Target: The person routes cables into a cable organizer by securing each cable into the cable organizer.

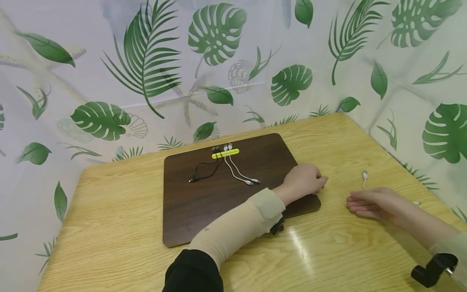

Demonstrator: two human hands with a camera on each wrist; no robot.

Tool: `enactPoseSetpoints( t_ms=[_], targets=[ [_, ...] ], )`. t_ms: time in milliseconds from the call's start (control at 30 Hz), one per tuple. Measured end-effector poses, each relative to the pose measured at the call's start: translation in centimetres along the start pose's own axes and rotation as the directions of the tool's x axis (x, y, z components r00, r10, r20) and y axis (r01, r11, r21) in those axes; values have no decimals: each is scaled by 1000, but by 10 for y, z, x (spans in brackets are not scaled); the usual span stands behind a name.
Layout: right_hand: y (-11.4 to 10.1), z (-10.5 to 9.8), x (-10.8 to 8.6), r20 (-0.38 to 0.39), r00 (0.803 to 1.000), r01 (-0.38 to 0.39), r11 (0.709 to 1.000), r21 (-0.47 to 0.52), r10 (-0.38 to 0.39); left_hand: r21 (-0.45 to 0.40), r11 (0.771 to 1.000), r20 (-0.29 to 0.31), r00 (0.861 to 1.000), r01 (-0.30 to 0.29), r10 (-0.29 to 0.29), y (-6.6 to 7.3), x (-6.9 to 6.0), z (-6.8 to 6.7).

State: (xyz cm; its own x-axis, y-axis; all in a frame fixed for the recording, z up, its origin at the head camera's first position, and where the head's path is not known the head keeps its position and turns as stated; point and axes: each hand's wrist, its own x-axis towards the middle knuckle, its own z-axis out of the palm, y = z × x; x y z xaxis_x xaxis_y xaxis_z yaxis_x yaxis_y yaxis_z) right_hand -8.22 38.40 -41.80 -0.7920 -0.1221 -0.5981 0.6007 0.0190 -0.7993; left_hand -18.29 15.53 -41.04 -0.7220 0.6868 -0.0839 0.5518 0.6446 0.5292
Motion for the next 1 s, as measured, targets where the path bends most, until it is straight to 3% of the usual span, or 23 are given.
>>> enactPoseSetpoints(
  t_ms=[333, 700, 1000],
  targets=[
    [8, -18, -4, 19, 1000, -2, 996, 87, 0, -70, 996, 5, 999, -52, 52, 2, 1, 2],
    [9, -28, -14, 3, 1000, -10, 991, 133, 10, -49, 997, 12, 998, -60, 60, 8, 2, 4],
    [13, -39, -24, -10, 1000, 6, 988, 157, -4, -17, 999, 4, 999, -34, 34, 14, 9, 11]
  ],
)
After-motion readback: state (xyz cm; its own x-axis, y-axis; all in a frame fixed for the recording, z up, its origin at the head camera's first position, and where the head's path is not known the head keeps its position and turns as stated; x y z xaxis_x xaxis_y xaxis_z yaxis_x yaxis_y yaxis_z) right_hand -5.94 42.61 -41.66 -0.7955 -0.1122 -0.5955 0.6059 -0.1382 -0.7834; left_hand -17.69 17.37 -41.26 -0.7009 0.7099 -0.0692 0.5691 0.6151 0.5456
